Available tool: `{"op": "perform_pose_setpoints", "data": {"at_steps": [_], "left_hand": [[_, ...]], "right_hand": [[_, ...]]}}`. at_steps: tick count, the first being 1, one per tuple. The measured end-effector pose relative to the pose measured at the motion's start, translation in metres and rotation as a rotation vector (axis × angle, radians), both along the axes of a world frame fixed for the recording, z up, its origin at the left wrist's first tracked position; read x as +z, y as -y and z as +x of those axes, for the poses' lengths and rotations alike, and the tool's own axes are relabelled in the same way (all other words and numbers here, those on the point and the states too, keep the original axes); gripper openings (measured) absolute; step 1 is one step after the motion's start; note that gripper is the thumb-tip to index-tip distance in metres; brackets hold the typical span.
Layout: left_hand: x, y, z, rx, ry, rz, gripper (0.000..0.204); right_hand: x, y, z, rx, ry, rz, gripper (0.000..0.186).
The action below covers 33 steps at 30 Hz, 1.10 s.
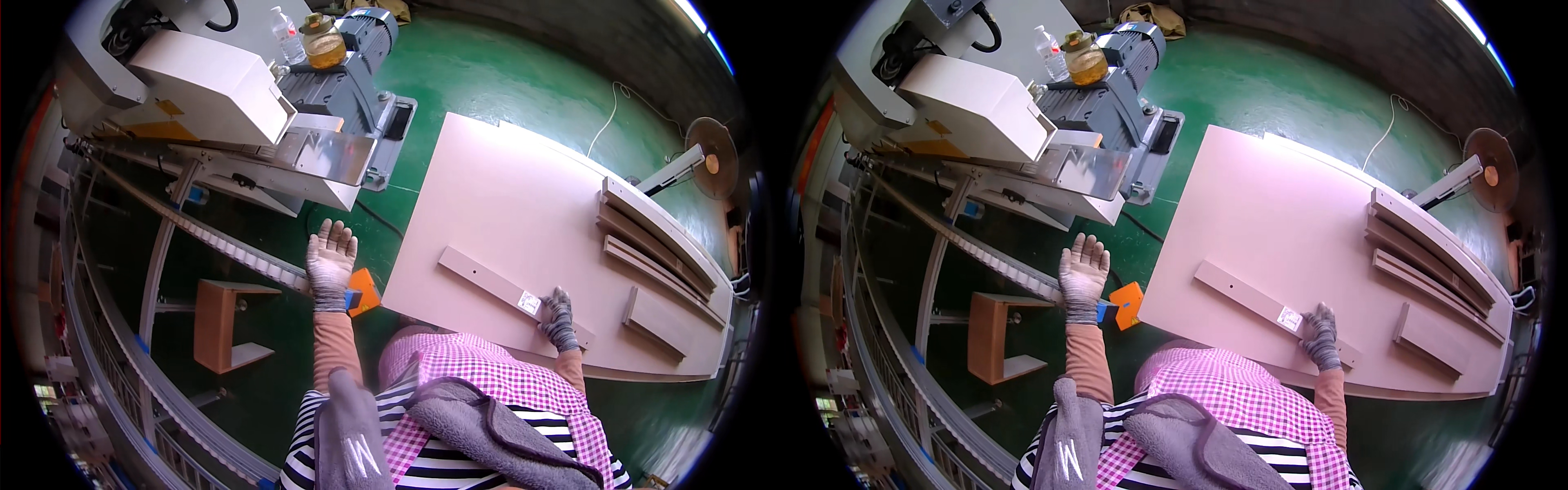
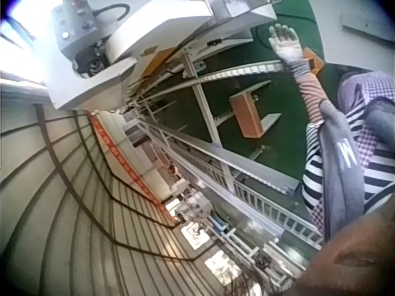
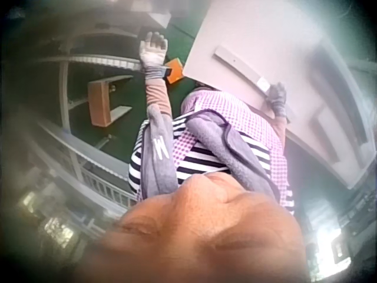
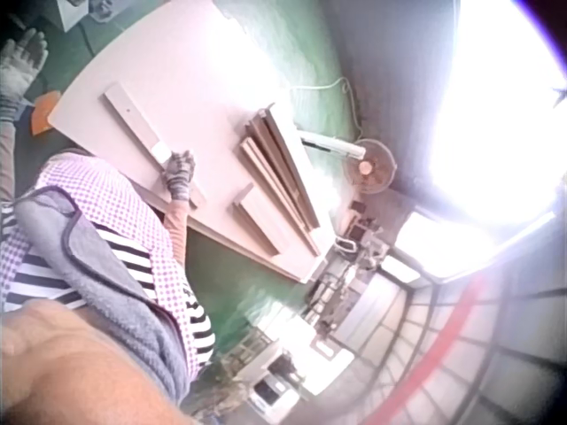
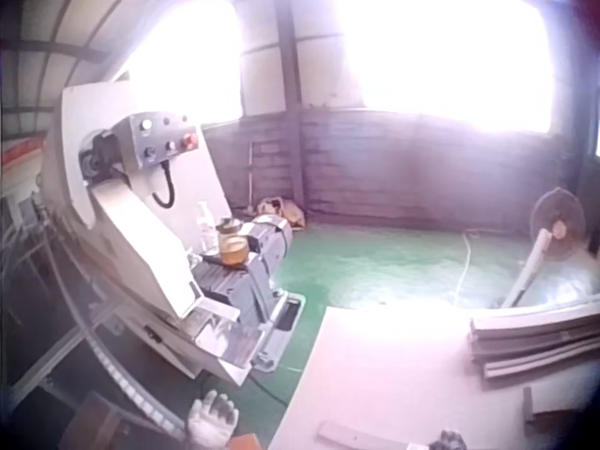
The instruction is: The person picks up narrow wood boards one at a time and feeds them into an edge-banding machine, then places the finished boards onto a larger panel on a nearby table.
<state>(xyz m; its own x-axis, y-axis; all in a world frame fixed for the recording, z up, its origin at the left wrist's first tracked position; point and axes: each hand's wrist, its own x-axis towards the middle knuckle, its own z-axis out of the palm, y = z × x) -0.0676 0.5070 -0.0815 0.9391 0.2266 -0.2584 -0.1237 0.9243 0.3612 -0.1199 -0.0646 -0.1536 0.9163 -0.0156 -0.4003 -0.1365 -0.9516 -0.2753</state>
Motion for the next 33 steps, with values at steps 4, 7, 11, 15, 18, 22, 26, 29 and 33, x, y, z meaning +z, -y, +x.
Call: {"op": "perform_pose_setpoints", "data": {"at_steps": [4, 7, 11, 15, 18, 22, 26, 29, 33], "left_hand": [[0.0, 0.0, 0.001, -0.006, 0.026, -0.005, 0.044], [0.001, 0.0, 0.0, -0.001, 0.016, -0.007, 0.044], [0.002, 0.0, -0.001, 0.001, 0.033, -0.008, 0.043], [-0.002, -0.002, 0.001, 0.0, 0.03, -0.013, 0.044], [-0.004, -0.003, 0.001, -0.001, 0.031, -0.031, 0.045], [-0.006, -0.003, 0.002, -0.006, 0.043, -0.043, 0.045], [-0.005, -0.003, 0.0, 0.001, 0.047, -0.046, 0.044], [-0.004, -0.003, 0.0, 0.003, 0.058, -0.05, 0.044], [-0.003, -0.001, 0.0, 0.015, 0.031, -0.052, 0.043]], "right_hand": [[0.004, -0.003, 0.001, 0.023, 0.006, -0.006, 0.079], [0.016, -0.009, 0.005, 0.058, -0.007, 0.038, 0.078], [0.037, -0.035, 0.026, 0.112, -0.085, 0.03, 0.076], [0.04, -0.065, 0.053, 0.175, -0.055, -0.013, 0.074], [0.046, -0.092, 0.073, 0.296, 0.012, 0.152, 0.07], [0.06, -0.129, 0.1, 0.446, 0.125, 0.139, 0.07], [0.074, -0.162, 0.126, 0.513, 0.186, 0.203, 0.069], [0.085, -0.185, 0.142, 0.57, 0.21, 0.219, 0.069], [0.099, -0.21, 0.155, 0.624, 0.223, 0.25, 0.068]]}}
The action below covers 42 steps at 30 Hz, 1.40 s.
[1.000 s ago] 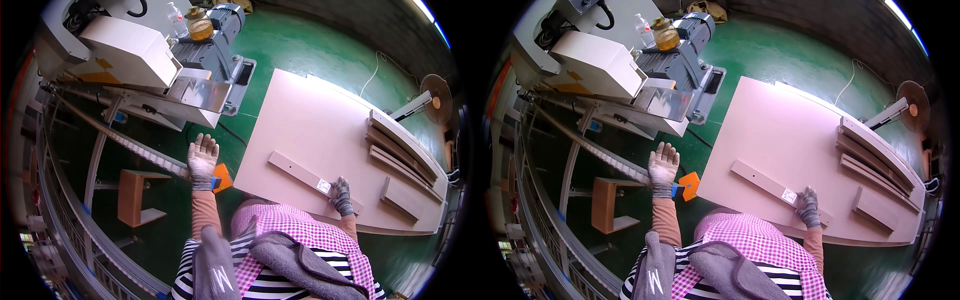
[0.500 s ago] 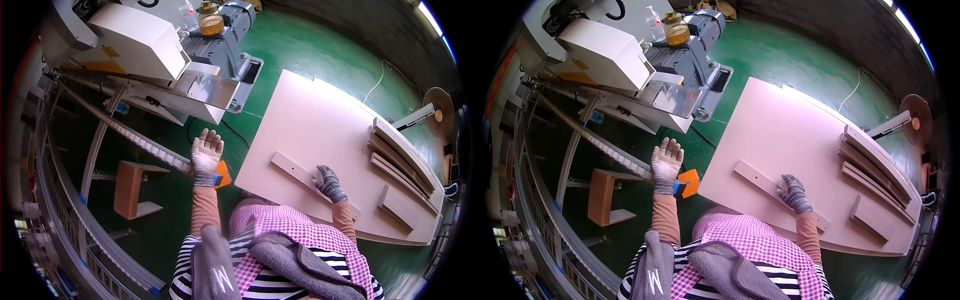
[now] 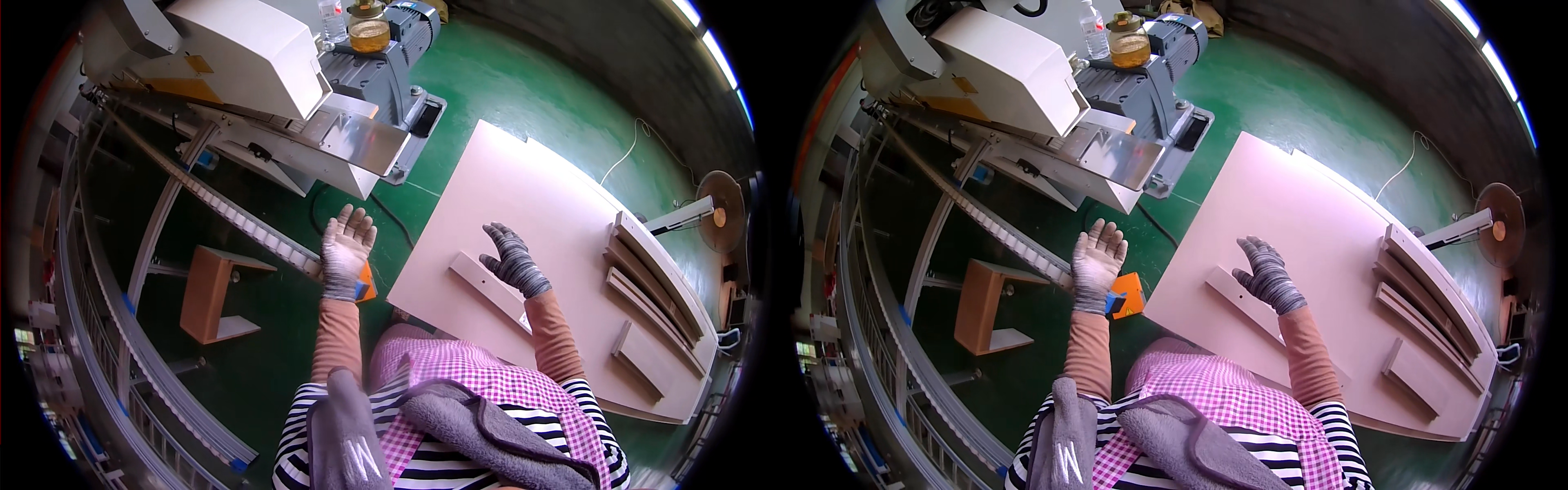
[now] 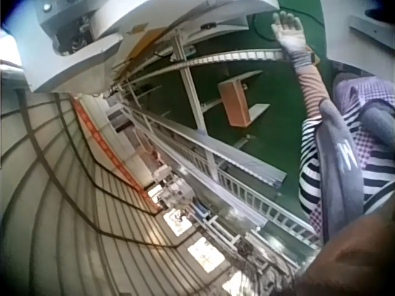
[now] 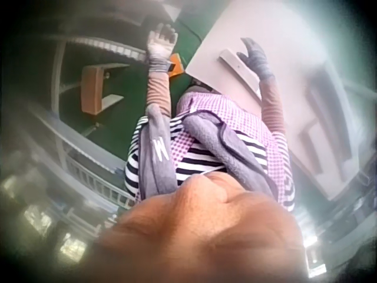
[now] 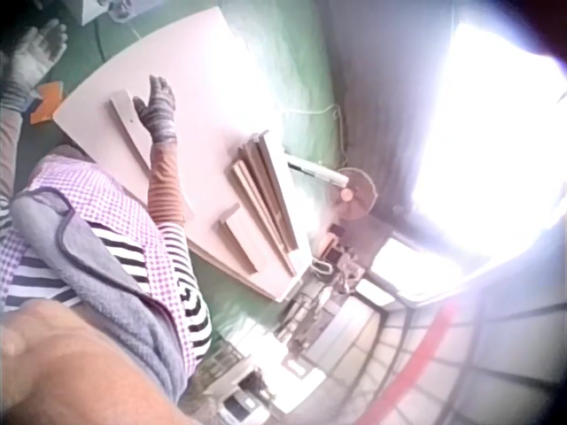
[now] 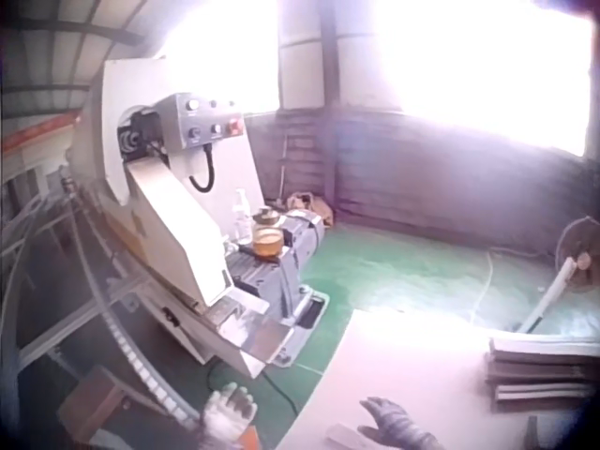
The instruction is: The person picks up narrow wood boards one at a time and feeds them into an edge-banding machine, then places the finished boards onto a larger panel on a nearby table.
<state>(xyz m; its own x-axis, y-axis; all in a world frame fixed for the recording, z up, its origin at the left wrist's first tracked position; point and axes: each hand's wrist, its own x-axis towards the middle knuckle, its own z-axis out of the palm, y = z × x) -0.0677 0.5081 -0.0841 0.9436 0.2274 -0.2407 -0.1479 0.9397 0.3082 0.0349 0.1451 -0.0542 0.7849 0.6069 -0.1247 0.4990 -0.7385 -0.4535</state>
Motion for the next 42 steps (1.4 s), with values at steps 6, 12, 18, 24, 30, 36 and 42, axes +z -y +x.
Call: {"op": "perform_pose_setpoints", "data": {"at_steps": [6, 12, 18, 24, 30, 36, 42], "left_hand": [[0.0, -0.001, 0.0, 0.008, 0.007, -0.004, 0.043], [-0.003, -0.005, -0.001, 0.032, 0.002, -0.01, 0.043], [-0.005, -0.003, 0.0, 0.039, -0.024, 0.007, 0.044], [-0.004, -0.001, 0.001, 0.038, -0.036, -0.017, 0.044], [-0.007, -0.005, 0.002, 0.043, -0.048, -0.008, 0.044], [-0.01, -0.005, 0.003, 0.038, -0.043, -0.017, 0.044], [-0.008, -0.002, 0.002, 0.032, -0.042, 0.013, 0.044]], "right_hand": [[0.014, -0.031, 0.011, 0.07, 0.034, 0.012, 0.066], [0.017, -0.053, 0.019, 0.128, 0.029, 0.025, 0.066], [0.01, -0.073, 0.026, 0.153, 0.034, 0.073, 0.07], [0.009, -0.089, 0.027, 0.18, 0.055, 0.094, 0.07], [0.008, -0.094, 0.027, 0.228, 0.007, 0.11, 0.058], [0.003, -0.09, 0.014, 0.252, -0.099, 0.132, 0.043], [-0.002, -0.087, 0.011, 0.26, -0.098, 0.065, 0.043]]}}
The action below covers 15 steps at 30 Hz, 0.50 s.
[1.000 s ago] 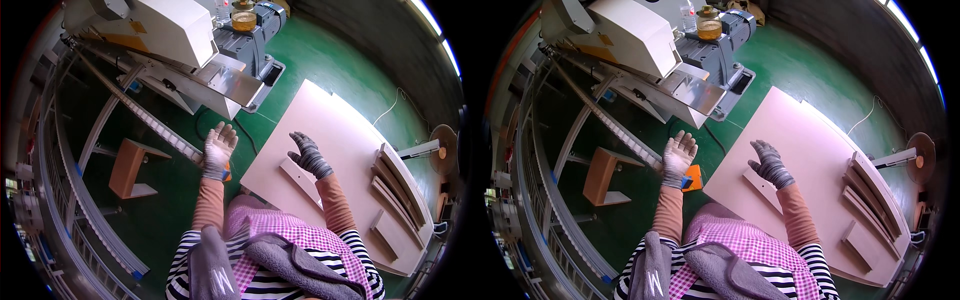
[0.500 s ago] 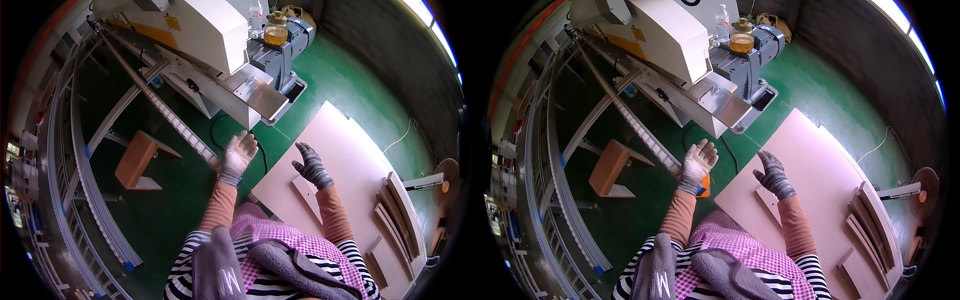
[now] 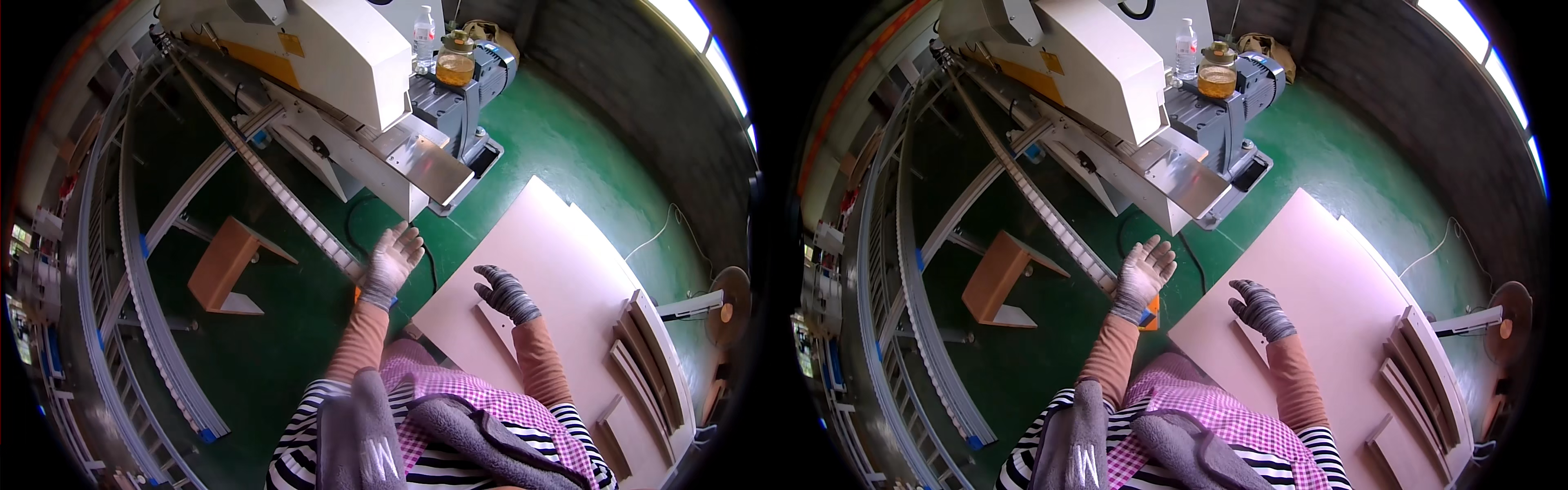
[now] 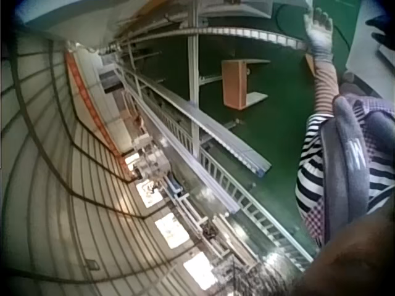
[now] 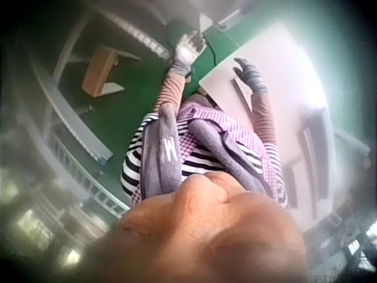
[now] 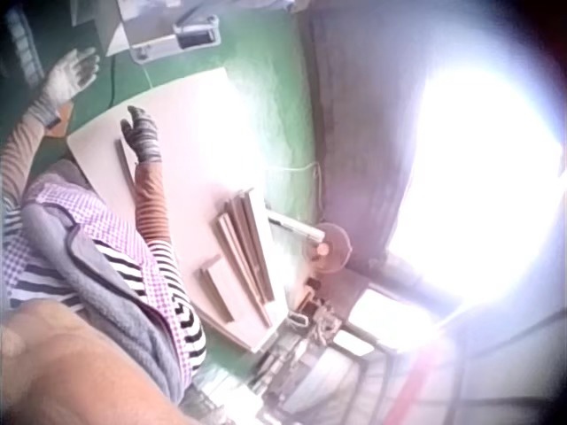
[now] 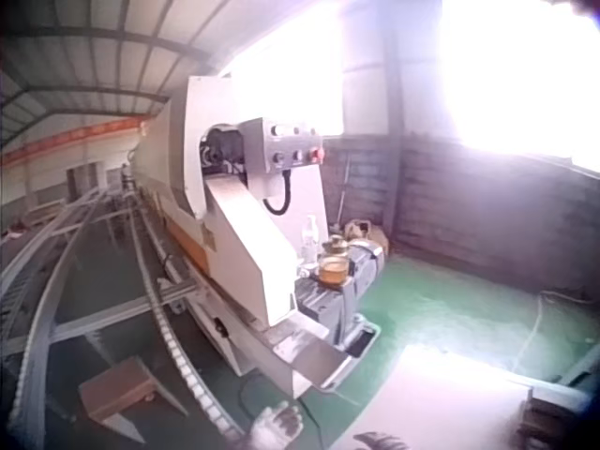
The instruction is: The person picks up narrow wood boards one at a time and feeds them into an edge-banding machine, then places the finished boards onto a larger panel on a nearby table.
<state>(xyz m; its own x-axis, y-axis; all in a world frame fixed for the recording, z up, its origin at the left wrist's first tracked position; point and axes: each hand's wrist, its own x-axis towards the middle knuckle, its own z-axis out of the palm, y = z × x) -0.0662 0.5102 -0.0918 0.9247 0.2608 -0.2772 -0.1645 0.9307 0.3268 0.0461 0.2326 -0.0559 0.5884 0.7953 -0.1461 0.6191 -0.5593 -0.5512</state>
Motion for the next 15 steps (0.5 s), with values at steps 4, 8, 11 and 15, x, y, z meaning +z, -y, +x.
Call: {"op": "perform_pose_setpoints", "data": {"at_steps": [4, 8, 11, 15], "left_hand": [[0.003, 0.001, 0.0, 0.007, -0.014, 0.013, 0.044], [0.001, 0.0, 0.001, -0.004, -0.011, -0.002, 0.043], [0.003, 0.0, 0.001, -0.005, -0.028, -0.009, 0.043], [0.003, 0.0, 0.001, -0.008, -0.032, -0.006, 0.043]], "right_hand": [[-0.001, 0.006, 0.0, -0.024, 0.022, 0.024, 0.044], [0.001, 0.008, 0.005, -0.039, 0.043, -0.01, 0.045], [0.006, 0.008, 0.007, -0.048, 0.072, 0.002, 0.046], [0.007, 0.006, 0.011, -0.065, 0.124, 0.047, 0.047]]}}
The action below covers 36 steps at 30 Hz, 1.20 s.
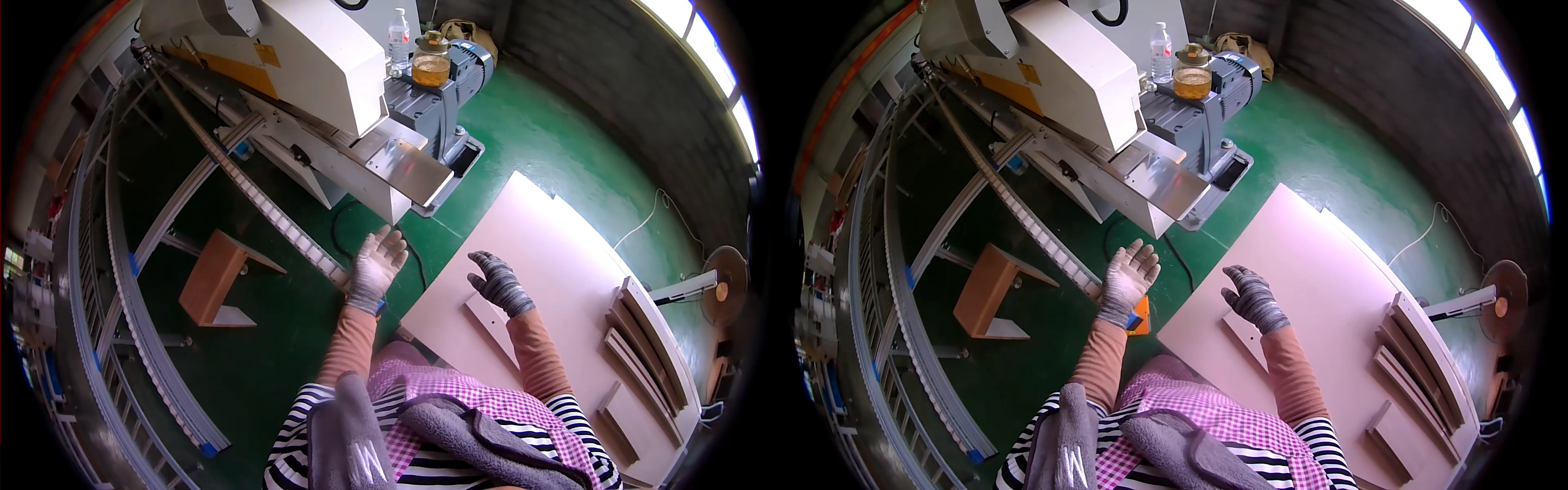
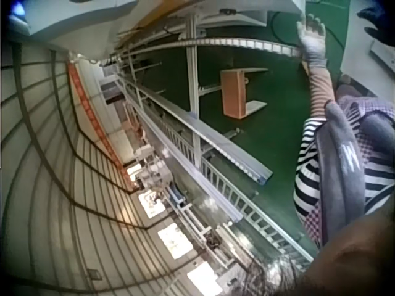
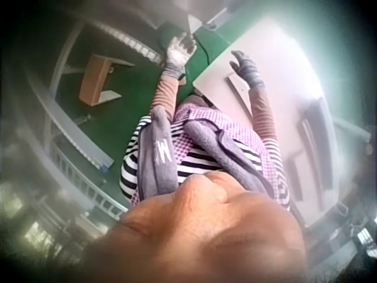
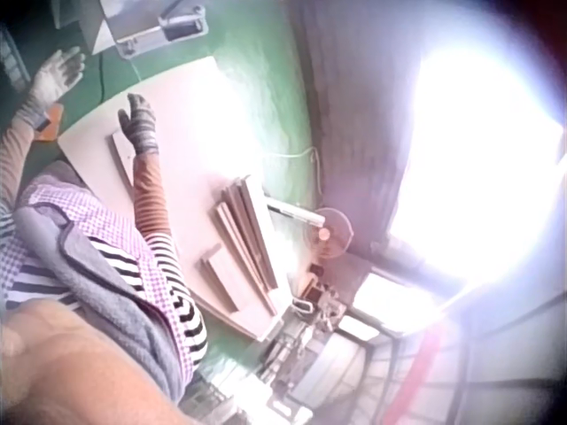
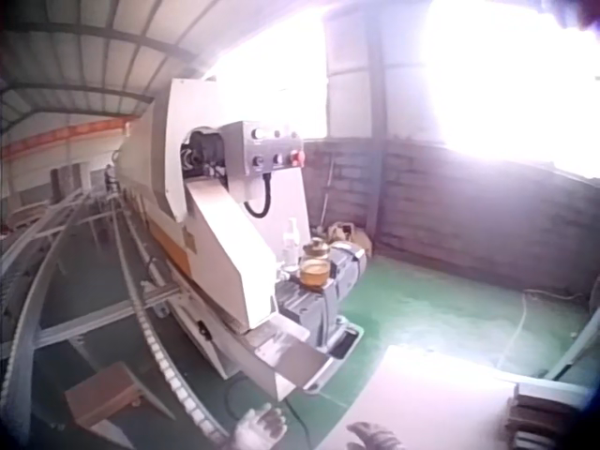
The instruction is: The person picks up narrow wood boards one at a time and feeds them into an edge-banding machine, then places the finished boards onto a larger panel on a nearby table.
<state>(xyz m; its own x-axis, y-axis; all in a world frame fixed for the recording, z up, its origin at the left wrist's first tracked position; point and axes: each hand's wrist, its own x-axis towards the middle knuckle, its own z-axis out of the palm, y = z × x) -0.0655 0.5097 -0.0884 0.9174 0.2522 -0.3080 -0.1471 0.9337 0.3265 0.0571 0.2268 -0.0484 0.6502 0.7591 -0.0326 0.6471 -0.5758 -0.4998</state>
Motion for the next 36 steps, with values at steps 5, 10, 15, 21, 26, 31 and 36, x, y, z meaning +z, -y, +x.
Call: {"op": "perform_pose_setpoints", "data": {"at_steps": [5, 10, 15, 21, 26, 31, 36], "left_hand": [[-0.001, -0.002, 0.0, 0.001, -0.011, -0.014, 0.042], [0.001, -0.001, 0.001, -0.001, -0.012, -0.027, 0.042], [-0.002, -0.002, 0.0, -0.007, -0.004, -0.03, 0.042], [-0.004, -0.003, 0.0, -0.024, 0.015, -0.028, 0.042], [0.0, -0.001, 0.001, -0.028, 0.011, -0.028, 0.043], [-0.005, -0.003, 0.002, -0.043, 0.023, -0.037, 0.043], [-0.001, -0.001, 0.0, -0.05, 0.062, -0.041, 0.044]], "right_hand": [[0.005, -0.006, 0.007, -0.002, -0.005, 0.009, 0.053], [0.012, -0.013, 0.013, -0.016, 0.01, 0.02, 0.058], [0.02, -0.024, 0.023, -0.004, 0.073, 0.041, 0.066], [0.026, -0.04, 0.037, -0.014, 0.133, 0.071, 0.071], [0.026, -0.057, 0.051, -0.025, 0.122, 0.097, 0.076], [0.033, -0.081, 0.061, -0.041, 0.12, 0.125, 0.079], [0.035, -0.118, 0.083, -0.055, 0.227, 0.217, 0.085]]}}
